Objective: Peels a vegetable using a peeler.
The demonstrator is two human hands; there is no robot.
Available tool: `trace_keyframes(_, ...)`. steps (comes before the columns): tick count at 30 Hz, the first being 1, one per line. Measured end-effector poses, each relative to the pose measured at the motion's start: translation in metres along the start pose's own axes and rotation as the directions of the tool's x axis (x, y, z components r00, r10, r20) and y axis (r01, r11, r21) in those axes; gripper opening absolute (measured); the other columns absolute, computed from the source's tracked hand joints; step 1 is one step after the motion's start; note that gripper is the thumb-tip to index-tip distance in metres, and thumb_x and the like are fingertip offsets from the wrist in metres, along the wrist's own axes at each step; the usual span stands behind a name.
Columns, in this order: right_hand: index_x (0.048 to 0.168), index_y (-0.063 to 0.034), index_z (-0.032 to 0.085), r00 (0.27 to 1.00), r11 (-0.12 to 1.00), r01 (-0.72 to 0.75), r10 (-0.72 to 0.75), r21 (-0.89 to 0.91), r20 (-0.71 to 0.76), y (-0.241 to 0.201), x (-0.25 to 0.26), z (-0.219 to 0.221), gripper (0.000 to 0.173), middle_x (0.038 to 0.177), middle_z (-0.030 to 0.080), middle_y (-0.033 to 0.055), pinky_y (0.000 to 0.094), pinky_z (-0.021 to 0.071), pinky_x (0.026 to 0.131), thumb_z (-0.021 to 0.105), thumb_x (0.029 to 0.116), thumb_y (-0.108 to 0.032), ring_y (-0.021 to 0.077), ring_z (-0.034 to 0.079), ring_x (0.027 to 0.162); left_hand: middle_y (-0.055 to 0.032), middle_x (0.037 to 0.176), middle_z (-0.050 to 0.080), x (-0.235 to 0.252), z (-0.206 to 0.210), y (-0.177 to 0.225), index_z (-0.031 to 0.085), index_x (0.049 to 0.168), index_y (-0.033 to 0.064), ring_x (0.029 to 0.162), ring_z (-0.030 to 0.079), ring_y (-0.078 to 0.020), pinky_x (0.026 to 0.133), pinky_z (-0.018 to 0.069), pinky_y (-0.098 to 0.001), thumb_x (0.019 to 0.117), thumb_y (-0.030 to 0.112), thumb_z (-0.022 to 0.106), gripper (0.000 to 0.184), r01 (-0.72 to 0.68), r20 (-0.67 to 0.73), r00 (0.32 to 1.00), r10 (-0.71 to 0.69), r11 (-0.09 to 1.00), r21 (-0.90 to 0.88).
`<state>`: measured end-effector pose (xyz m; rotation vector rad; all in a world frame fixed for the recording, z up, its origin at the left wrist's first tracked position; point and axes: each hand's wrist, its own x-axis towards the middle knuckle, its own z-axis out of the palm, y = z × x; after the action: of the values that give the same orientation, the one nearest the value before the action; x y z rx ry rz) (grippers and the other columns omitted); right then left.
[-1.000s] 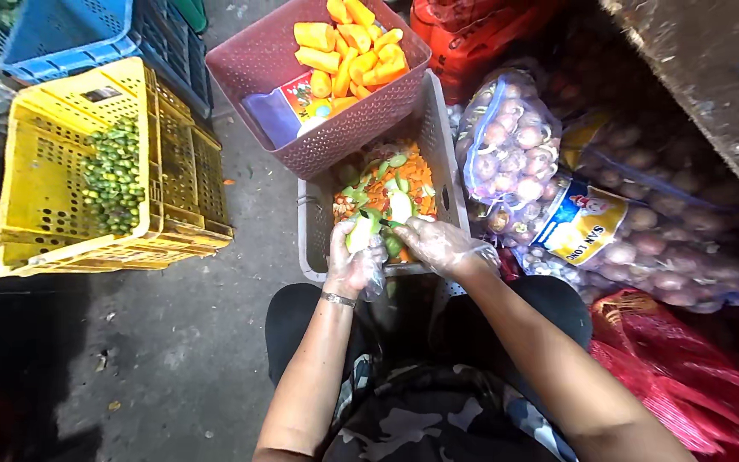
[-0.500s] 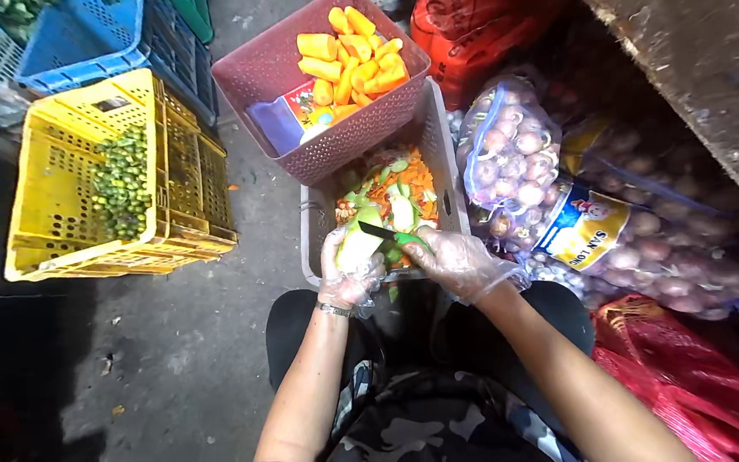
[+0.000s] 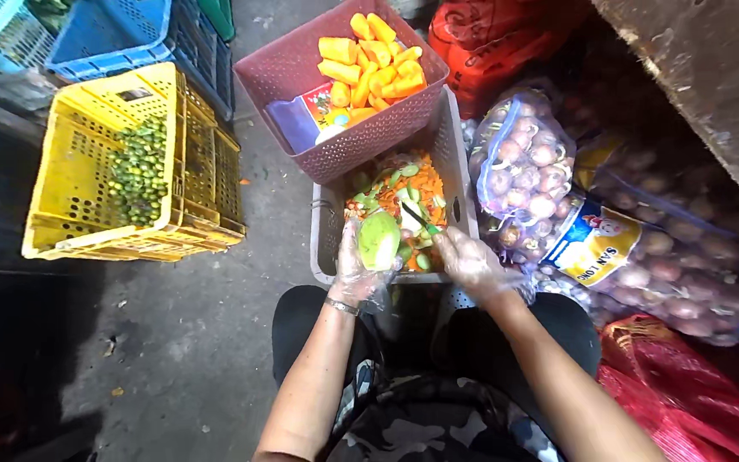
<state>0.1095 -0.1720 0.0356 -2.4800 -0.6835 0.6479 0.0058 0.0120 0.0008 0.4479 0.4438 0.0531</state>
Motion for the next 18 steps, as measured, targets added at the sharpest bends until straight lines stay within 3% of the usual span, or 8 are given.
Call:
trace_keyframes(3,0.101,-0.0002,0.069,0.952,0.959,0.271,-0.279,-0.077,-0.127,-0.008,-0.039,0.017,0.057,0.075,0.067,0.0174,0.0553,0.0556,0.061,0.041,0.1068,-0.049,0.0358,0.070,0.070,-0.0097,0.098,0.071,0.002,-0.001,-0.004,0.060,0.123,0.0172,0.077,0.069,-0.0192,0.062,0.0588,-0.0327,0.0983,0.075,0.021,0.074,-0.010,-0.091,0.996,0.010,1.000,0.003)
trace_keyframes(5,0.097,-0.0005,0.069,0.934,0.933,0.327,-0.344,-0.149,-0.100,-0.013,-0.052,0.022,0.064,0.074,0.068,0.0174,0.0544,0.0548,0.058,0.037,0.1063,-0.055,0.0361,0.071,0.069,-0.0067,0.095,0.070,0.001,-0.001,-0.004,0.059,0.122,0.0175,0.074,0.067,-0.0160,0.063,0.0581,-0.0308,0.0952,0.080,0.020,0.078,-0.013,-0.099,0.995,0.017,0.999,0.041)
trace_keyframes(8,0.100,-0.0010,0.069,0.941,0.928,0.321,-0.335,-0.190,-0.044,-0.019,-0.055,0.023,0.067,0.076,0.069,0.0181,0.0554,0.0549,0.059,0.033,0.1066,-0.057,0.0372,0.072,0.071,-0.0072,0.088,0.067,-0.001,0.004,-0.004,0.058,0.119,0.0148,0.065,0.064,-0.0153,0.057,0.0558,-0.0290,0.0925,0.083,0.019,0.083,-0.026,-0.152,0.988,0.035,0.998,0.060)
trace_keyframes(12,0.096,-0.0008,0.068,0.931,0.923,0.337,-0.356,-0.187,-0.083,-0.017,-0.048,0.029,0.064,0.073,0.067,0.0174,0.0527,0.0545,0.057,0.035,0.1071,-0.055,0.0359,0.071,0.067,-0.0049,0.084,0.067,-0.001,0.010,-0.007,0.058,0.117,0.0153,0.066,0.064,-0.0135,0.060,0.0565,-0.0288,0.0942,0.080,0.016,0.081,-0.049,-0.202,0.977,0.070,0.993,0.108)
trace_keyframes(18,0.100,-0.0012,0.067,0.958,0.933,0.287,-0.285,-0.219,0.041,-0.022,-0.042,0.020,0.065,0.077,0.068,0.0197,0.0583,0.0550,0.064,0.034,0.1070,-0.057,0.0406,0.072,0.077,-0.0025,0.081,0.065,0.003,0.004,-0.006,0.058,0.114,0.0162,0.064,0.062,-0.0117,0.057,0.0546,-0.0274,0.0945,0.080,0.012,0.081,-0.022,-0.227,0.972,0.055,0.989,0.147)
